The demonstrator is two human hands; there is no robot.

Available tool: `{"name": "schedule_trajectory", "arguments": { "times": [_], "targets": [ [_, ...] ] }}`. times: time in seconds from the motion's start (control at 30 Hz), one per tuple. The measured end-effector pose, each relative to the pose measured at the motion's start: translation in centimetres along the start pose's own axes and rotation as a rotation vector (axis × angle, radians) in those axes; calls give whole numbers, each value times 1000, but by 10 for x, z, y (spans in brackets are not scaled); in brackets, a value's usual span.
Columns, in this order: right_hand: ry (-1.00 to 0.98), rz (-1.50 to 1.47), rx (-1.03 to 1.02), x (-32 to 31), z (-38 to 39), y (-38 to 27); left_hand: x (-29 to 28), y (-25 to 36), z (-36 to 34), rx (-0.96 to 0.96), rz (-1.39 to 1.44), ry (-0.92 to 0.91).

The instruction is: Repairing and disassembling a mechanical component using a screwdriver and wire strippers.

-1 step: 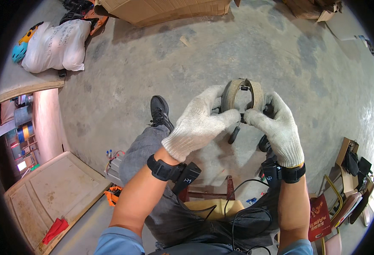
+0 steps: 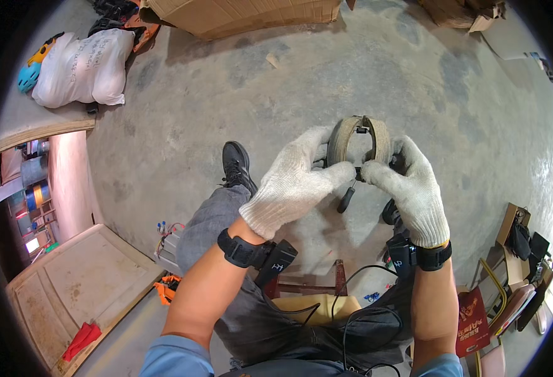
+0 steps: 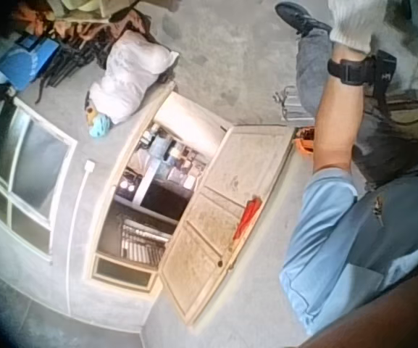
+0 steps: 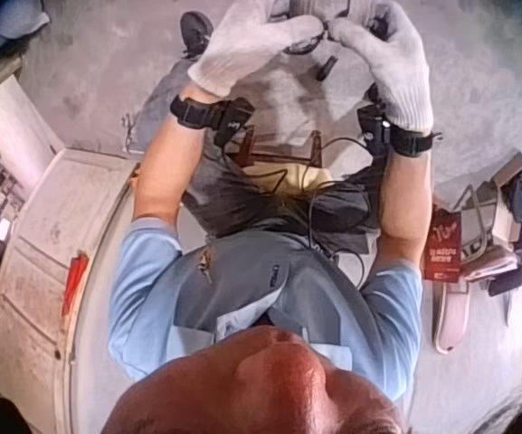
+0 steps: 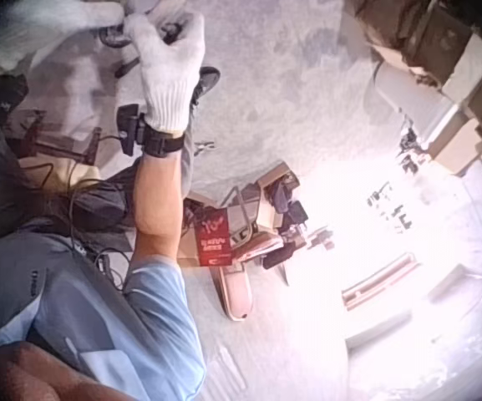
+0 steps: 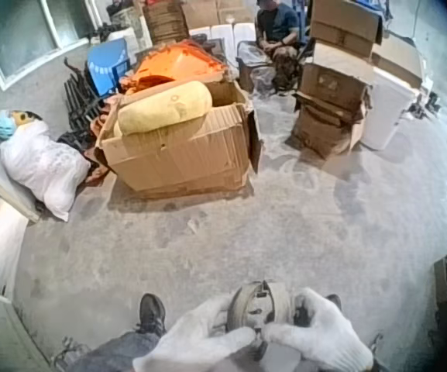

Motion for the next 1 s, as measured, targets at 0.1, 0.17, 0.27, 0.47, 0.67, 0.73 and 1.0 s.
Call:
{"name": "schedule_trajectory", "arguments": {
  "times": [0.1,0.17,0.27,0.47,0.67,0.73,1.0],
  "targets": [
    [6,-46,5,2,0,-1,-1,-9,0,40,-25,21],
    [-15,-148,-23,2,-2,3,0,-5,0,-4,14,33],
    [-13,-169,-69,2,0,2,2,1,-1,-35,18,43],
    [-6,-155,-83,6,0,1,5,1,2,5,16,77],
    [-78,-133,-18,5,-1,5,17,-2,3,414,-396,95],
    [-109,-206,11,8,-1,5,21,0,8,544,-723,-31],
    [-120,-352,42,11,-8,15,26,0,14,596,-567,-11]
  ]
}}
Point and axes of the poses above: each hand's wrist, its own z-axis away from the middle knuckle, its own x-axis out of the palm, y = z × x, the point moved 2 cm from there along -z, towards the middle knuckle, and after that the axes turned 13 degrees about x, right-handed, at the moved point
